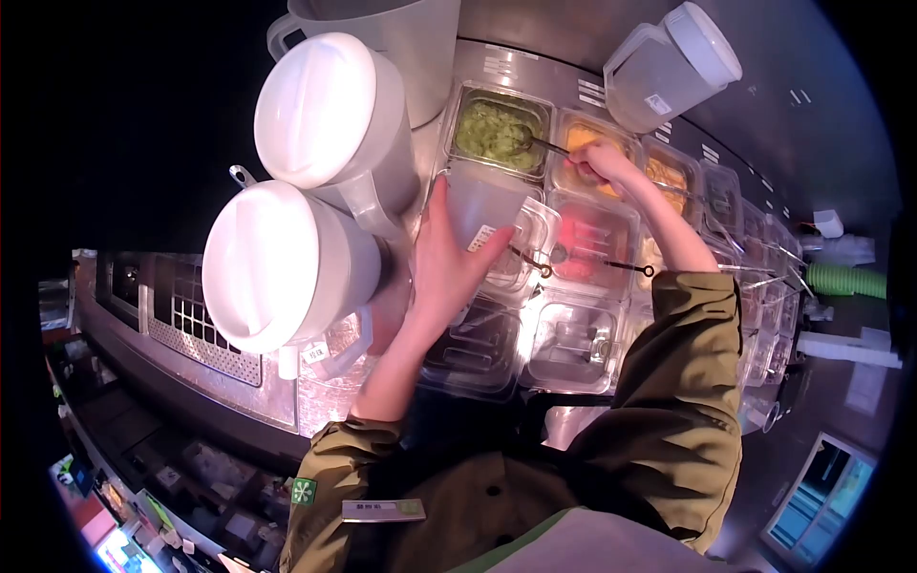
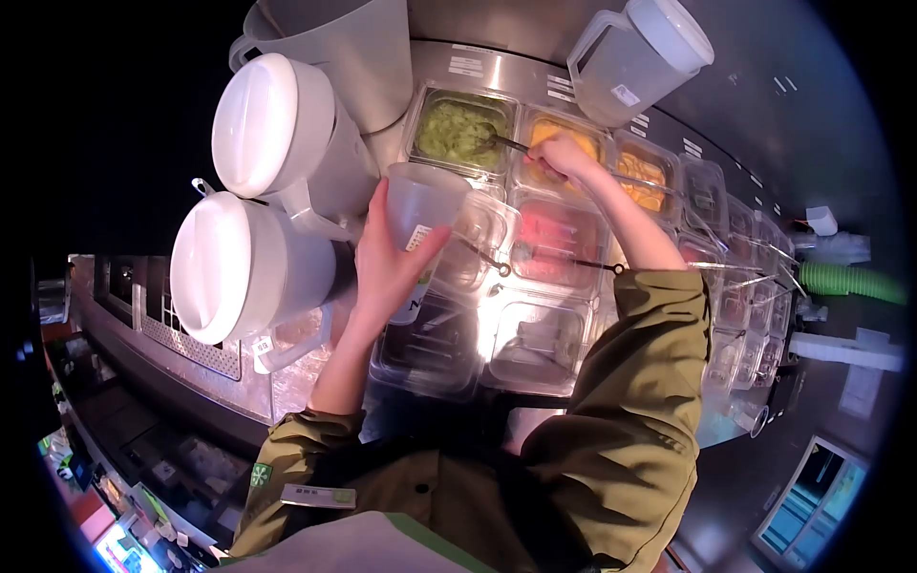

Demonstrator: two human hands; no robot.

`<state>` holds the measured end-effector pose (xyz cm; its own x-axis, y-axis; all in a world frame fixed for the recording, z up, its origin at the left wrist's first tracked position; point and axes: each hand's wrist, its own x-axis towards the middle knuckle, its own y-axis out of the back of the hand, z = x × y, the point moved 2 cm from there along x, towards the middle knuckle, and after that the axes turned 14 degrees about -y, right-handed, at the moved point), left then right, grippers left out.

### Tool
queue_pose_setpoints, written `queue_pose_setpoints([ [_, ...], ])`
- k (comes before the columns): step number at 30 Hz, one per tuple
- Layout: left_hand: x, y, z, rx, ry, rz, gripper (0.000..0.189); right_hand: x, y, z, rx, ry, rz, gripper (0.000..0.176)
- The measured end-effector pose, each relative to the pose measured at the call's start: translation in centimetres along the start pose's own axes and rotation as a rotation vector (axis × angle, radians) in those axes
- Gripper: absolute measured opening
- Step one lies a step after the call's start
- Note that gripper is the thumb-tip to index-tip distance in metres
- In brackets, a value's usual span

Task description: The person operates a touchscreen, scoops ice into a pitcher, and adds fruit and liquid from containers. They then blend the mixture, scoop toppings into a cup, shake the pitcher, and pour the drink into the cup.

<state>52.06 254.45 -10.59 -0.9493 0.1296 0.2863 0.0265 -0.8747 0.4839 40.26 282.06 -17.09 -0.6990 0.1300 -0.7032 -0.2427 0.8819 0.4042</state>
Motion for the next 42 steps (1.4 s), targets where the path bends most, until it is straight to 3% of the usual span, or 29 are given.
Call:
queue_pose_setpoints([
  [2, 0.8, 0.0, 0.2, 0.025, 0.000, -0.015, 0.084, -1.4, -0.2, 1.2, 0.273, -0.158, -0.227, 0.019],
  [7, 2.7, -1.3, 0.1, 0.171, -0.045, -0.025, 0.082, -1.6, -1.1, 3.2, 0.381, -0.014, -0.213, 0.019],
  [10, 3.5, -1.8, -0.4, 0.384, -0.170, 0.033, 0.083, -2.5, -0.6, 3.3, 0.449, 0.099, -0.220, 0.020],
  [14, 5.6, -1.8, 0.5, 0.340, -0.024, -0.008, 0.087, -5.9, 2.1, 0.8, 0.423, 0.166, -0.160, 0.020],
  [17, 7.4, -2.2, 1.4, 0.287, -0.109, 0.118, 0.089, -10.5, 5.7, -2.4, 0.345, 0.271, -0.154, 0.019],
  [20, 9.7, -3.2, 2.4, 0.123, -0.167, 0.182, 0.089, -16.0, 8.2, -5.7, 0.042, 0.533, 0.010, 0.018],
  [23, 10.0, -3.5, 4.2, -0.098, -0.326, 0.258, 0.087, -21.5, 6.9, -6.9, -0.699, 1.241, 0.756, 0.018],
  [24, 10.0, -3.4, 4.5, -0.149, -0.364, 0.263, 0.086, -23.2, 6.1, -6.9, -1.073, 1.256, 0.965, 0.030],
  [28, 9.4, -2.4, 5.3, -0.340, -0.398, 0.229, 0.084, -26.9, 5.8, -6.3, -1.316, 1.401, 1.192, 0.054],
  [31, 9.7, -1.8, 5.4, -0.404, -0.430, 0.188, 0.084, -27.3, 6.3, -5.3, -1.299, 1.329, 1.110, 0.044],
  [34, 9.5, -2.4, 4.5, -0.518, -0.411, 0.114, 0.083, -25.4, 6.9, -5.4, -0.629, 1.153, 0.684, 0.023],
  [37, 9.1, -2.2, 4.9, -0.694, -0.266, 0.069, 0.084, -23.5, 8.4, -5.4, 0.128, 0.335, -0.103, 0.022],
  [39, 9.7, -3.2, 3.5, -0.771, -0.251, 0.066, 0.072, -22.9, 8.3, -4.9, 0.384, 0.315, -0.271, 0.025],
  [42, 11.2, -3.9, 0.8, -1.073, -0.011, 0.070, 0.055, -21.0, 9.2, -4.6, 0.604, 0.332, -0.442, 0.030],
])
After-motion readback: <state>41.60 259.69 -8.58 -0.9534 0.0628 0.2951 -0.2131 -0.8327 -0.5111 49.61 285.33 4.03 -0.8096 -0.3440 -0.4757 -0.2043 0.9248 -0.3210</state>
